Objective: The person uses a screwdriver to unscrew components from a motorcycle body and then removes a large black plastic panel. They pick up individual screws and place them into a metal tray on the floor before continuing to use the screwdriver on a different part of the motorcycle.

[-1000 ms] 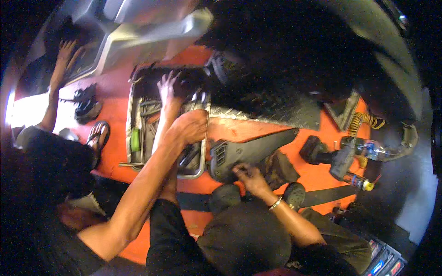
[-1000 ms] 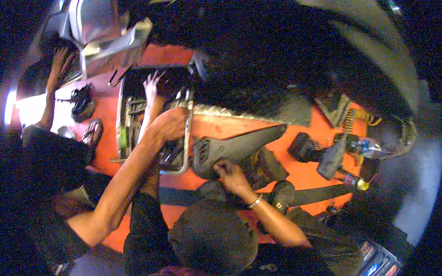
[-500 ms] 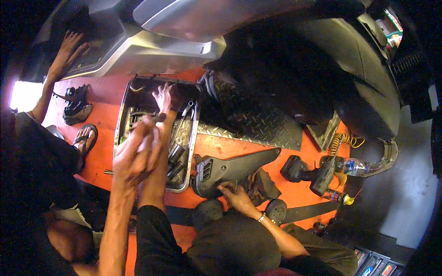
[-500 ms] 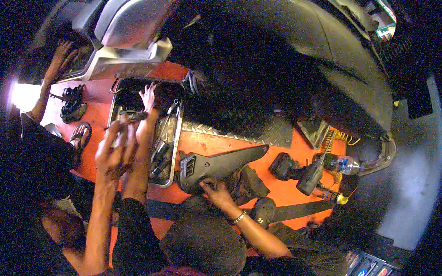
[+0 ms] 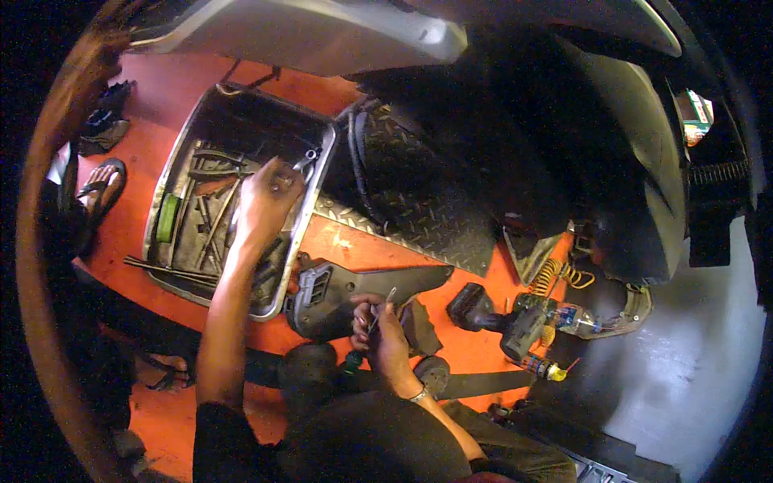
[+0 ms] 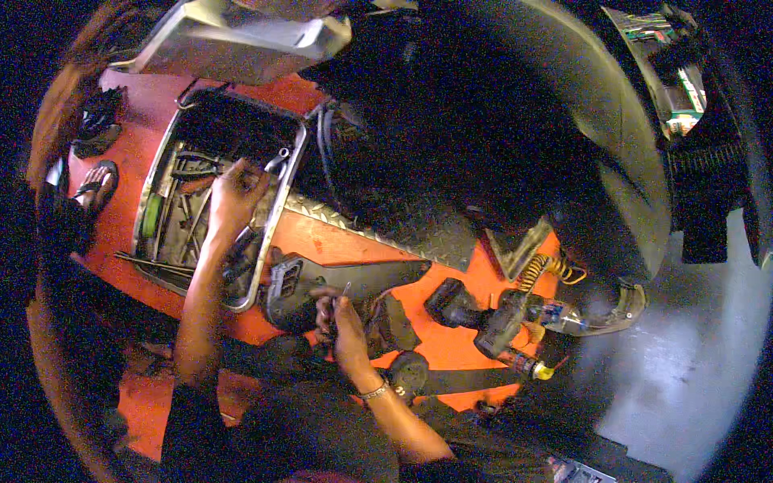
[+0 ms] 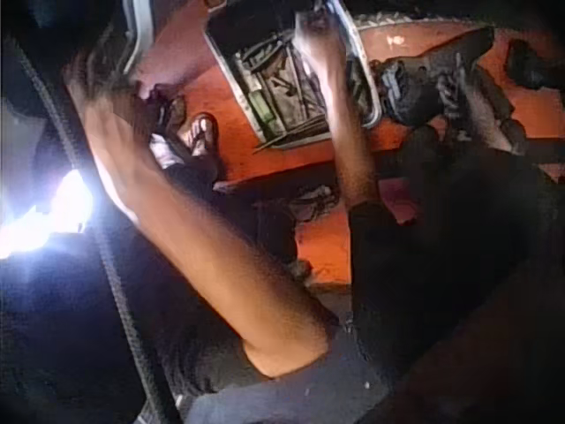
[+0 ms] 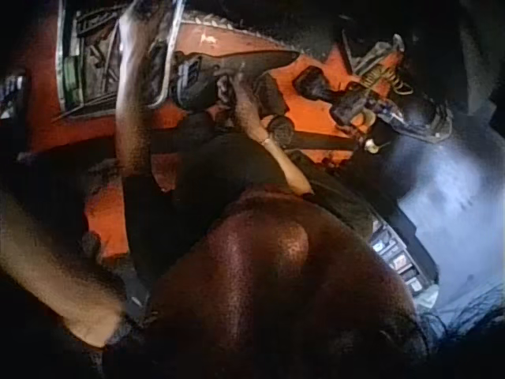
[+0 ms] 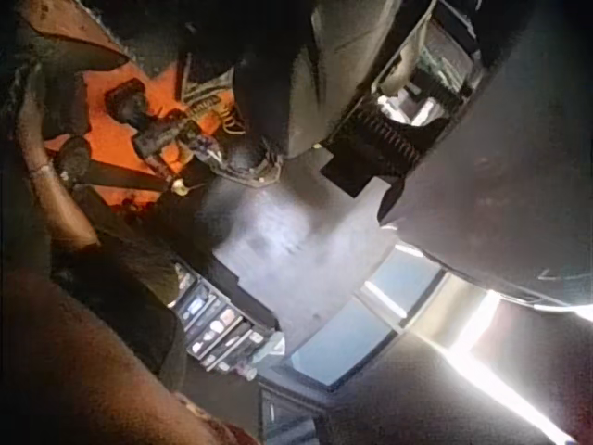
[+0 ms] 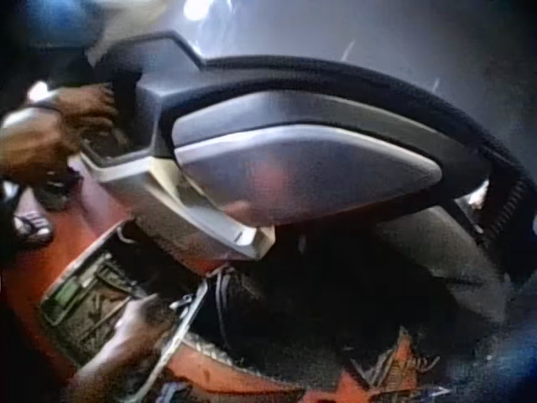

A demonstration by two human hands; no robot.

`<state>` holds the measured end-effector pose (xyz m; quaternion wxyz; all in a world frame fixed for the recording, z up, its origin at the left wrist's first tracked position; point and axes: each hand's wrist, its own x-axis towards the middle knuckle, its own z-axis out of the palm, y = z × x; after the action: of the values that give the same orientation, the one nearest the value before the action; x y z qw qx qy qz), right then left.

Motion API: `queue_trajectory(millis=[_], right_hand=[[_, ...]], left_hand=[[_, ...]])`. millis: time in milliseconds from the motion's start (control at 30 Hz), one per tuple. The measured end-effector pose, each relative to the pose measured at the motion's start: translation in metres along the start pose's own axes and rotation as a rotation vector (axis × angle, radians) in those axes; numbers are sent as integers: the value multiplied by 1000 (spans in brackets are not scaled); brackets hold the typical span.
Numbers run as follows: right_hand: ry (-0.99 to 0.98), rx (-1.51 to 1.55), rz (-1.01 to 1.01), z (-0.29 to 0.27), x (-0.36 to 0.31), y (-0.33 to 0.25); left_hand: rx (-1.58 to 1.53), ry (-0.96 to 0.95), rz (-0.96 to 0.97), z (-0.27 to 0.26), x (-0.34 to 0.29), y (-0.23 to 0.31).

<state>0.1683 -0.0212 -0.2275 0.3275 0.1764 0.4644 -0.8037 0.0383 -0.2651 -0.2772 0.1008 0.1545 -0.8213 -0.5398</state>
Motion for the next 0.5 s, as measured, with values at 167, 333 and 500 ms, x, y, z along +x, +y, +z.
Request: queue_trajectory(millis=[167, 333, 500], right_hand=[[6, -533, -179, 39, 7, -38], [-76, -925, -151, 46, 17, -44], [-18, -1155, -24, 54, 15, -63]], left_hand=[[-434, -233, -183, -16, -68, 26], [-420, -393, -118, -29, -86, 54], [-386, -468, 70, -20, -91, 56]])
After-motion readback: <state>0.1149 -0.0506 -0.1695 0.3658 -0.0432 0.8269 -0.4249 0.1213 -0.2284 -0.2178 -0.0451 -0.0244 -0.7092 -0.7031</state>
